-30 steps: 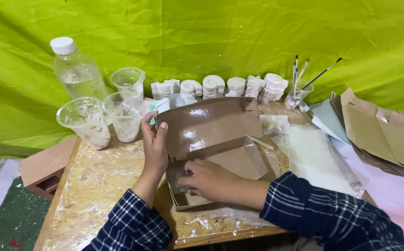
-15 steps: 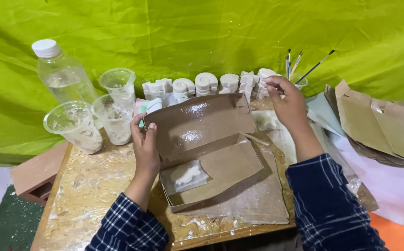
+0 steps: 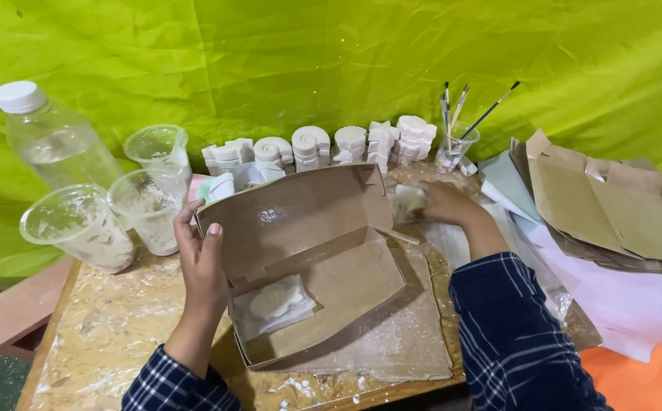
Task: The person assembles a flat cardboard box by folding and tucking its flaps into place. They then place several individually wrapped white candles into the box and close the lid. The completed box is set aside on the table.
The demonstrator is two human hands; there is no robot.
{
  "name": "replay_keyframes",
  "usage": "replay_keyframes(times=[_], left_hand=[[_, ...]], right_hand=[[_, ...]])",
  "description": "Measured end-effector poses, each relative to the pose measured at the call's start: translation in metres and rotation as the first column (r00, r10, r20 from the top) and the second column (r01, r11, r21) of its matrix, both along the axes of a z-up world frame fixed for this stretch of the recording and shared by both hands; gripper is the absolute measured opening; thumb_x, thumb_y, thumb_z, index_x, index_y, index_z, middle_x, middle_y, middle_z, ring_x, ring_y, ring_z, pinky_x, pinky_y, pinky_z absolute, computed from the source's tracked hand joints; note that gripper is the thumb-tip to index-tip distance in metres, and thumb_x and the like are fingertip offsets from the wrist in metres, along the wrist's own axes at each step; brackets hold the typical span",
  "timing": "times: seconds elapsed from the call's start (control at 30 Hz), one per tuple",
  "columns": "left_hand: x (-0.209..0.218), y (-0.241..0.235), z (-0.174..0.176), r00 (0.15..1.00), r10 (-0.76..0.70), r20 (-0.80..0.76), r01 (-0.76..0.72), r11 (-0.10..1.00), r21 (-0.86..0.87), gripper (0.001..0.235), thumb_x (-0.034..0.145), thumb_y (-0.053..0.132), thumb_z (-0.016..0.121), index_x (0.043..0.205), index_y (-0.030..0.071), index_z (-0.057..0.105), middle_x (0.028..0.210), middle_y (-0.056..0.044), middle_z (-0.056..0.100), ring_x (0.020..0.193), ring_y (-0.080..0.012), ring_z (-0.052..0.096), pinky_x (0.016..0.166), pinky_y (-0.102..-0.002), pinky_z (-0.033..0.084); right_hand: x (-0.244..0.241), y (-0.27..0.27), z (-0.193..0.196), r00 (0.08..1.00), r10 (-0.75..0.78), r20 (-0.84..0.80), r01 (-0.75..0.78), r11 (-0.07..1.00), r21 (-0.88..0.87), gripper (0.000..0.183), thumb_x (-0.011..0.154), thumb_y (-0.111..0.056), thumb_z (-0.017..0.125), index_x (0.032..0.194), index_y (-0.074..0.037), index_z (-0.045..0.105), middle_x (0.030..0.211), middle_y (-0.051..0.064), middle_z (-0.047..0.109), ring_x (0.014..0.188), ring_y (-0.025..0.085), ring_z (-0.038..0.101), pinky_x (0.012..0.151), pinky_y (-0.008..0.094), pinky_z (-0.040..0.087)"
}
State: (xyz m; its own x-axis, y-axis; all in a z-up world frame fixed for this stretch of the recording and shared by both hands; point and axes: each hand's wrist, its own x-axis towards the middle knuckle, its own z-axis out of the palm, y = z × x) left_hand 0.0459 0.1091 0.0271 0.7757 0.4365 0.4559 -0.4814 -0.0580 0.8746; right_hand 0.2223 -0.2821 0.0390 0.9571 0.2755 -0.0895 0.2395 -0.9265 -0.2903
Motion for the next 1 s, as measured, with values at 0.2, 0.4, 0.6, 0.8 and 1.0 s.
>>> replay_keyframes(times=[0.2, 0.4, 0.6, 0.8, 1.0], left_hand=[[0.001, 0.001, -0.003, 1.000, 0.010, 0.030, -0.011, 0.999, 0.032, 0.051, 0.097, 0.032, 0.050, 0.142, 0.013, 0.037, 0.158, -0.021, 0.026, 0.146, -0.0330, 0.025, 0.120, -0.056, 0.020], [0.002, 0.002, -0.004, 0.999, 0.014, 0.039, -0.015, 0.999, 0.047, 0.051, 0.097, 0.032, 0.050, 0.142, 0.013, 0.037, 0.157, -0.022, 0.024, 0.148, -0.0348, 0.023, 0.119, -0.056, 0.022], [0.003, 0.003, -0.003, 0.999, 0.009, 0.045, -0.011, 0.999, 0.051, 0.051, 0.097, 0.032, 0.049, 0.142, 0.013, 0.036, 0.150, -0.018, 0.030, 0.141, -0.0304, 0.031, 0.117, -0.052, 0.029], [-0.002, -0.001, 0.004, 1.000, 0.020, 0.019, -0.021, 0.998, 0.058, 0.053, 0.095, 0.034, 0.050, 0.141, 0.012, 0.036, 0.148, -0.018, 0.030, 0.143, -0.0325, 0.028, 0.118, -0.053, 0.026], [0.000, 0.001, 0.001, 0.999, 0.020, 0.027, -0.022, 0.997, 0.068, 0.051, 0.096, 0.032, 0.049, 0.141, 0.013, 0.036, 0.147, -0.015, 0.030, 0.142, -0.0292, 0.027, 0.119, -0.051, 0.026]], right_hand=[[0.010, -0.003, -0.015, 0.994, -0.064, 0.084, 0.062, 0.998, 0.033, 0.086, 0.061, -0.055, 0.090, 0.133, -0.017, 0.063, 0.125, 0.024, 0.064, 0.121, 0.045, 0.063, 0.104, 0.052, 0.048], [0.025, -0.015, -0.036, 0.989, -0.143, 0.034, 0.138, 0.983, 0.118, 0.083, 0.062, -0.053, 0.093, 0.129, -0.016, 0.062, 0.129, 0.026, 0.058, 0.123, 0.046, 0.062, 0.105, 0.051, 0.047], [-0.002, 0.002, -0.011, 0.981, -0.193, 0.019, 0.191, 0.979, 0.070, 0.092, 0.062, -0.057, 0.092, 0.135, -0.023, 0.048, 0.135, 0.025, 0.058, 0.125, 0.045, 0.061, 0.105, 0.055, 0.046], [-0.022, 0.017, 0.011, 0.986, -0.161, 0.039, 0.162, 0.987, -0.002, 0.100, 0.067, -0.048, 0.091, 0.149, -0.026, 0.039, 0.141, 0.029, 0.046, 0.124, 0.052, 0.059, 0.106, 0.057, 0.046], [-0.039, 0.021, 0.028, 0.989, -0.138, -0.053, 0.140, 0.989, 0.039, 0.098, 0.076, -0.033, 0.083, 0.156, -0.023, 0.028, 0.129, 0.036, 0.059, 0.125, 0.053, 0.058, 0.107, 0.061, 0.043]])
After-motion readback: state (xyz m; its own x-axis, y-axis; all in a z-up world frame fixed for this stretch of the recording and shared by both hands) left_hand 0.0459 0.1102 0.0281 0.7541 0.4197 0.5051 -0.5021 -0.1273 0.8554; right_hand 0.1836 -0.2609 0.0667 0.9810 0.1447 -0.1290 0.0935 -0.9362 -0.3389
